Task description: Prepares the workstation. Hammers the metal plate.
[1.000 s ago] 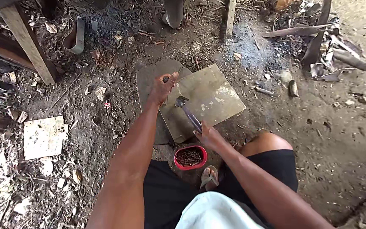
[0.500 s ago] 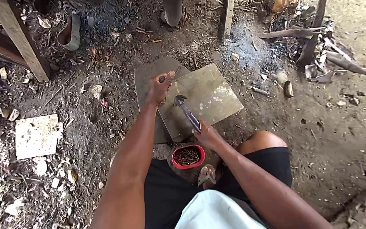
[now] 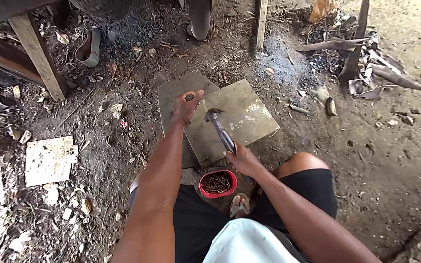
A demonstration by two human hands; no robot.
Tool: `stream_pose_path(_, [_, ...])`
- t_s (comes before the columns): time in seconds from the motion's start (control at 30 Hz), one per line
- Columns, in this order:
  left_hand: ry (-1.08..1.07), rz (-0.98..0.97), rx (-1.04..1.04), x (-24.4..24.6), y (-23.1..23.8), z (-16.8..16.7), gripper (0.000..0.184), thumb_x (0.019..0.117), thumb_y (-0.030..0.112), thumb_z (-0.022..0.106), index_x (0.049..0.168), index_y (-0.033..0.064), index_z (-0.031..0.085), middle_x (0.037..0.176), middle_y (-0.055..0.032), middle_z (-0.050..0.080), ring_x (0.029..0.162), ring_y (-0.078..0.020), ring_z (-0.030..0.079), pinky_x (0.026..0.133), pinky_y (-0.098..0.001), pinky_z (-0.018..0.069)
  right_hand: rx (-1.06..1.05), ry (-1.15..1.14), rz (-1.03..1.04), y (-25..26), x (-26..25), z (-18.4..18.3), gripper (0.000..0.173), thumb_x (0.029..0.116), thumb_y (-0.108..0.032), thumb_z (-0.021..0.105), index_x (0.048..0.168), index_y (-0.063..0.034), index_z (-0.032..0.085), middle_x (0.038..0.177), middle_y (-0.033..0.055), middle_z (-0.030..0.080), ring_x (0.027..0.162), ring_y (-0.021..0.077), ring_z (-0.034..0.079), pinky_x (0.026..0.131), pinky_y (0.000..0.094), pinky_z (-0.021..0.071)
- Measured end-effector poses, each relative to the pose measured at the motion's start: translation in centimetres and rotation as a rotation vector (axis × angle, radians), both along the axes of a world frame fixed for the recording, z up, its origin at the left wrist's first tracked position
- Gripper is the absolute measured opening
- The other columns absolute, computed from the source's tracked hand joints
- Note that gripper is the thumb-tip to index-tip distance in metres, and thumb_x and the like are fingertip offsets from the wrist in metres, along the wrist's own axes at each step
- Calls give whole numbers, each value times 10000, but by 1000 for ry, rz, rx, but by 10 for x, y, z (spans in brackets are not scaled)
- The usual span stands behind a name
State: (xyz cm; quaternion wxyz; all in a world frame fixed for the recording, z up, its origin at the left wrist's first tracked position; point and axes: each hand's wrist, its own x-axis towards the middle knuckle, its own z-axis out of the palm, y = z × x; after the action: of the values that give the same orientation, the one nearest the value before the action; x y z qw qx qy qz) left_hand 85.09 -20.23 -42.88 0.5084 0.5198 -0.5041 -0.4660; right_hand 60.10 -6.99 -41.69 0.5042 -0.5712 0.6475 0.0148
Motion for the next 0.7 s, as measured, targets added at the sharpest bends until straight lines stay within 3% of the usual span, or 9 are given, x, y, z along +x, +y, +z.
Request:
stream_pose_path(0.13, [-44, 34, 1, -3, 1, 1, 372, 1019, 340, 647, 732, 116, 568, 625, 30, 548, 518, -76, 483, 510, -265, 426, -187, -54, -13, -9, -4, 71, 508, 1050, -429, 558, 1460, -147, 453, 859, 85, 668, 639, 207, 682, 637, 431, 618])
stream_pose_path(0.23, [-61, 60, -25, -6, 0, -2, 358, 1023, 304, 638, 728, 110, 576, 622, 30, 554, 517, -75, 492, 508, -267, 433, -634, -172, -6, -11, -6, 142, 496, 1037, -426, 573, 1451, -174, 468, 781, -7, 687, 608, 126, 683, 571, 365, 622])
stream_pose_path(0.33, [-58, 63, -28, -6, 2, -3, 338, 1020, 290, 632, 739, 106, 593, 631, 30, 563, 526, -76, 500, 520, -269, 443, -1149, -362, -71, -13, 3, 204, 509, 1051, -332, 586, 1447, -68, 405, 878, 1, 675, 695, 147, 690, 588, 394, 633])
stream_pose_path(0.4, [-50, 60, -36, -5, 3, -3, 332, 1017, 282, 635, 738, 105, 601, 633, 33, 561, 533, -73, 503, 526, -267, 447, -1266, -477, -94, -16, 13, 216, 519, 1055, -257, 576, 1448, -27, 328, 896, 30, 643, 692, 185, 678, 576, 418, 630])
stream_pose_path(0.47, [-50, 58, -44, -4, 4, -3, 332, 1013, 268, 642, 725, 110, 592, 622, 36, 553, 531, -72, 503, 524, -267, 444, -1076, -321, -28, -15, 19, 183, 522, 1046, -326, 590, 1430, -49, 369, 791, -4, 632, 609, 139, 651, 521, 378, 607])
stream_pose_path(0.5, [-39, 63, -46, -4, 5, -3, 313, 1004, 246, 647, 728, 110, 594, 621, 38, 555, 529, -69, 500, 522, -266, 438, -846, -164, 71, -16, 18, 160, 527, 1039, -369, 591, 1435, -79, 398, 740, 6, 618, 585, 151, 633, 530, 390, 583])
stream_pose_path(0.57, [-8, 79, -12, -4, 13, -4, 142, 949, 131, 649, 825, 62, 657, 674, 14, 600, 560, -71, 524, 545, -274, 468, -346, 57, 258, -29, 18, 126, 496, 1054, -412, 557, 1452, -153, 414, 828, 101, 631, 703, 267, 648, 660, 505, 563])
stream_pose_path(0.63, [-53, 77, 7, -1, 12, 5, 133, 966, 128, 641, 880, 31, 673, 713, -3, 625, 584, -70, 548, 566, -276, 499, -230, 96, 273, -41, 19, 126, 498, 1057, -444, 540, 1469, -183, 439, 872, 100, 650, 714, 254, 673, 685, 491, 589])
stream_pose_path(0.7, [-140, 61, 7, -4, 18, 3, 291, 1013, 262, 619, 805, 59, 636, 683, 15, 590, 575, -62, 529, 570, -279, 485, -280, 29, 198, -29, 18, 142, 492, 1052, -455, 560, 1455, -193, 456, 813, 77, 664, 648, 217, 677, 642, 454, 601])
